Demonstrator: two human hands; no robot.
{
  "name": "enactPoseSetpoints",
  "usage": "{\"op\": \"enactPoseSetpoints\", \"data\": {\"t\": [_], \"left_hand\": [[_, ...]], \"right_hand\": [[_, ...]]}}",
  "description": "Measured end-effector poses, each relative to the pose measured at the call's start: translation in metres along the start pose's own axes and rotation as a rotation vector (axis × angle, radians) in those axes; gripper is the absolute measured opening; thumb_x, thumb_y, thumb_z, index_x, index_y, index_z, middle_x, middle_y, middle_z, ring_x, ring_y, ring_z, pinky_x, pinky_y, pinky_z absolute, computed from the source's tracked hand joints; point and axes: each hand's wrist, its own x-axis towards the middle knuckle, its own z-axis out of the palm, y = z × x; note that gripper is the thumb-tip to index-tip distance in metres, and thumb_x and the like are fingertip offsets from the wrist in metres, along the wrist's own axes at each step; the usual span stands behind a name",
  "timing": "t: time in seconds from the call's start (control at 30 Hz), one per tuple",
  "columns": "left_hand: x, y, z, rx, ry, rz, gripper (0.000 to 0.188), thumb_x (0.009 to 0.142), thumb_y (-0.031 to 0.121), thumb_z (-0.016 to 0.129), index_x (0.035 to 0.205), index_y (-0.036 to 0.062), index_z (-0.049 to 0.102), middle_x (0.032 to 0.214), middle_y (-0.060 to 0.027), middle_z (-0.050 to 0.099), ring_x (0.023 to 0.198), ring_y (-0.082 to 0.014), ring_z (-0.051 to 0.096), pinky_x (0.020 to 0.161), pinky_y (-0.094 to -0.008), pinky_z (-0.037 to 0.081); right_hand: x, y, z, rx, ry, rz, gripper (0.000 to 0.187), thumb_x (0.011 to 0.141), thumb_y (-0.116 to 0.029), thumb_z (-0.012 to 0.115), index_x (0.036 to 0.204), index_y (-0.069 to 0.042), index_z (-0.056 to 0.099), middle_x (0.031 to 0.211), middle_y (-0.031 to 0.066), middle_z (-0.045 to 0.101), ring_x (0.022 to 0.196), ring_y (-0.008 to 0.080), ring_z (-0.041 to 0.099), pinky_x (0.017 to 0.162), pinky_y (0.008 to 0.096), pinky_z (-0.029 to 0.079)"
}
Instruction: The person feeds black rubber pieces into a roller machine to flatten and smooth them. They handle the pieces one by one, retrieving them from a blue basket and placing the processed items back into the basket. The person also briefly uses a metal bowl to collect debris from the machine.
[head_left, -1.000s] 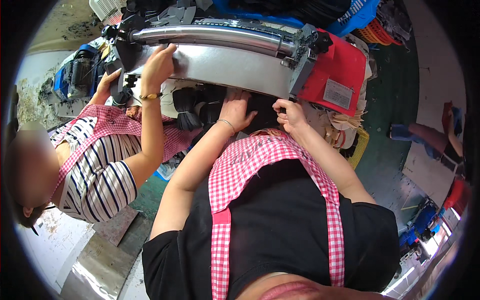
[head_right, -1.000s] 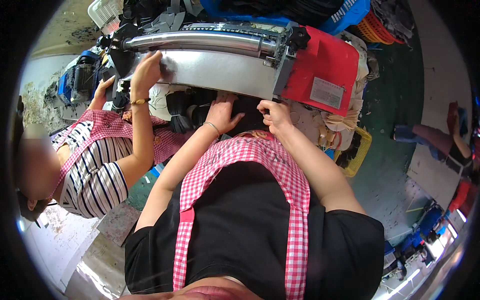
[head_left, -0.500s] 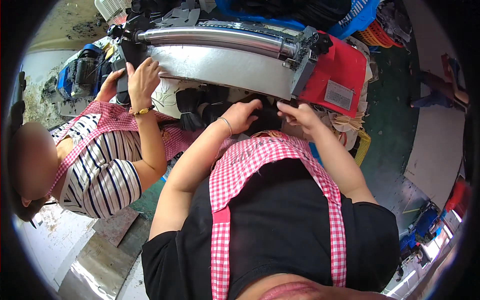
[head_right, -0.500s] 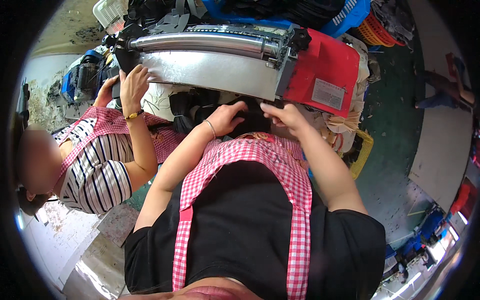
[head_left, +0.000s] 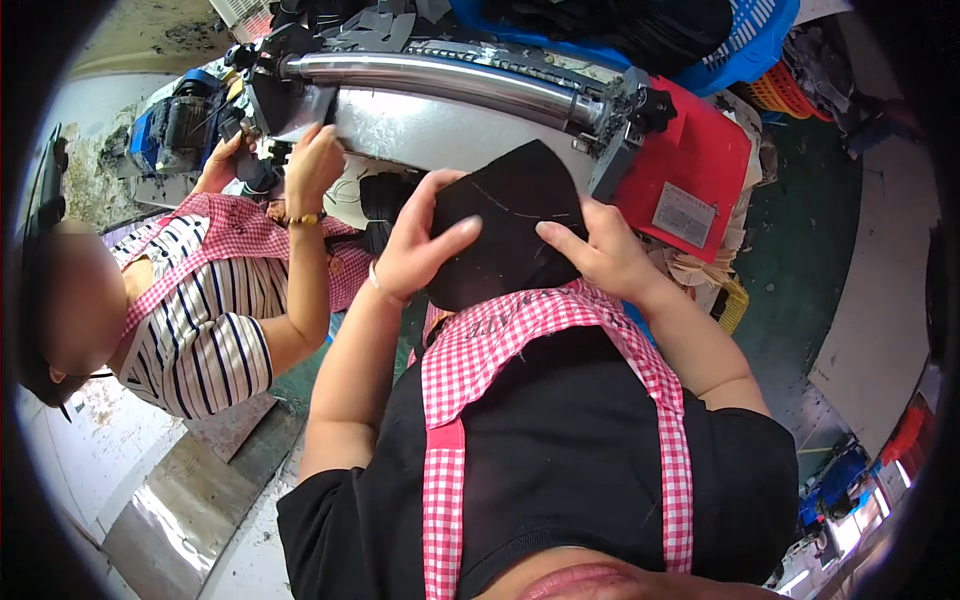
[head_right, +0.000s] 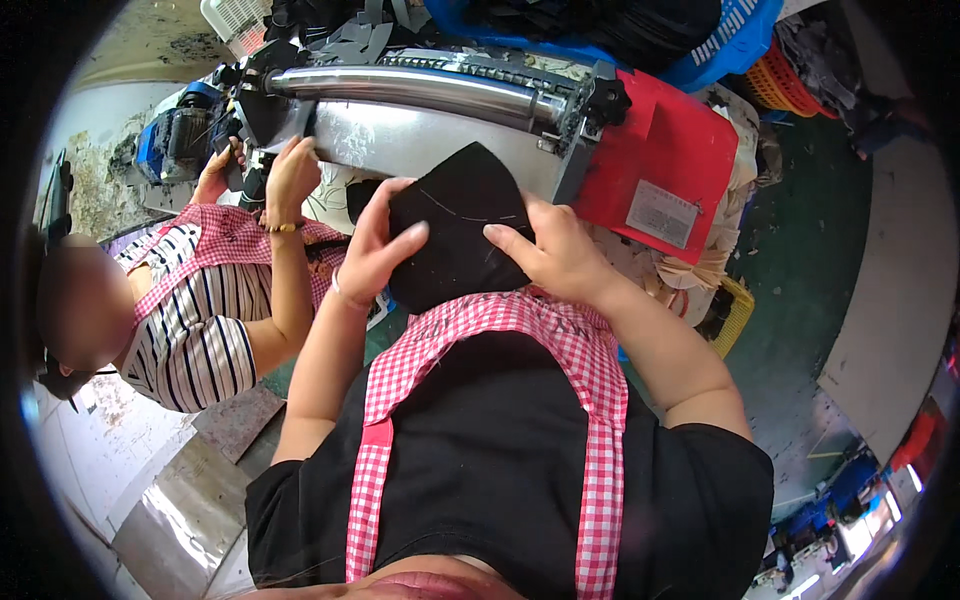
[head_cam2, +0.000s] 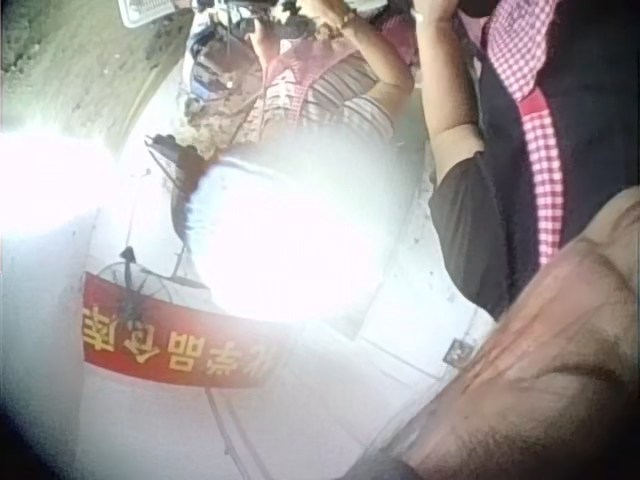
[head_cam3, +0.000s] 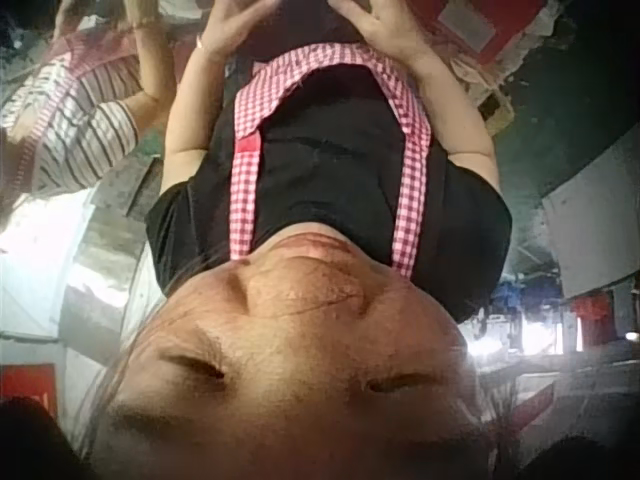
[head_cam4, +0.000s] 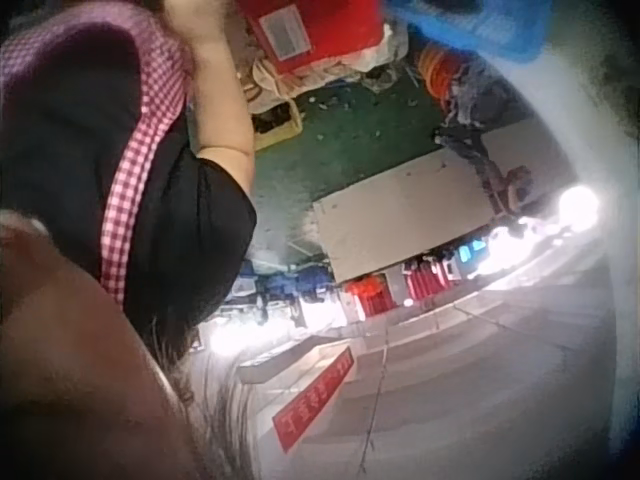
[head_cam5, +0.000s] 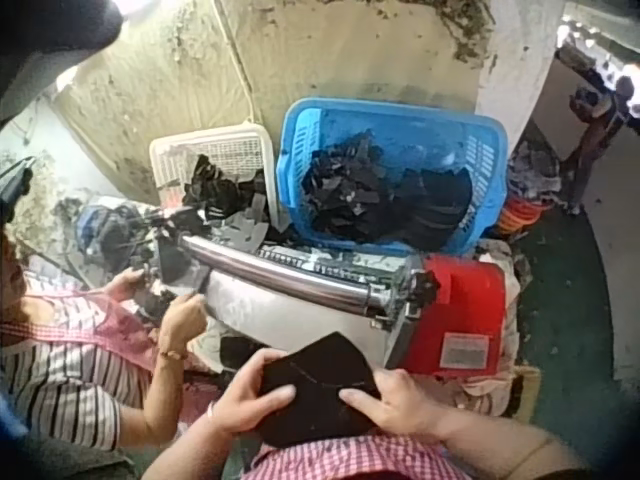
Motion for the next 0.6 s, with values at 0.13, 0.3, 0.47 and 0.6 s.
{"op": "enactPoseSetpoints", "data": {"t": [0.13, 0.3, 0.47, 0.6], "left_hand": [[-0.025, -0.037, -0.002, 0.018, 0.181, -0.085, 0.043, 0.098, 0.007, 0.063, 0.137, -0.0007, 0.047, 0.121, -0.0071, 0.062, 0.111, -0.0134, 0.059, 0.096, -0.0288, 0.049], [-0.011, -0.044, -0.041, -0.006, 0.237, -0.18, 0.03, 0.102, 0.011, 0.06, 0.128, -0.004, 0.058, 0.113, -0.0062, 0.069, 0.1, -0.011, 0.064, 0.089, -0.0276, 0.052], [0.037, -0.044, -0.073, 0.172, 0.102, -0.294, 0.034, 0.102, 0.024, 0.062, 0.117, -0.0068, 0.063, 0.101, -0.0056, 0.071, 0.089, -0.0085, 0.063, 0.079, -0.0269, 0.052], [0.072, -0.02, -0.079, 0.643, 0.137, -0.277, 0.036, 0.098, 0.028, 0.067, 0.113, -0.0038, 0.06, 0.098, -0.0132, 0.069, 0.089, -0.0114, 0.063, 0.079, -0.0309, 0.052]], "right_hand": [[0.025, -0.022, -0.01, -0.346, -0.109, -0.003, 0.055, 0.093, -0.027, 0.071, 0.133, 0.005, 0.052, 0.108, 0.0238, 0.071, 0.101, 0.0321, 0.071, 0.087, 0.0412, 0.055], [0.074, -0.084, -0.071, -0.518, 0.065, -0.502, 0.049, 0.087, -0.015, 0.076, 0.132, -0.005, 0.062, 0.118, 0.0143, 0.07, 0.101, 0.0224, 0.069, 0.081, 0.0342, 0.056], [0.201, -0.098, -0.118, -0.769, -0.374, -0.251, 0.022, 0.092, -0.001, 0.06, 0.111, -0.001, 0.071, 0.096, 0.0154, 0.073, 0.094, 0.0273, 0.07, 0.084, 0.0349, 0.054], [0.27, 0.0, -0.113, -0.746, -0.607, -0.195, 0.042, 0.104, -0.031, 0.052, 0.13, 0.0, 0.062, 0.126, 0.0163, 0.066, 0.116, 0.0275, 0.063, 0.104, 0.0381, 0.047]]}}
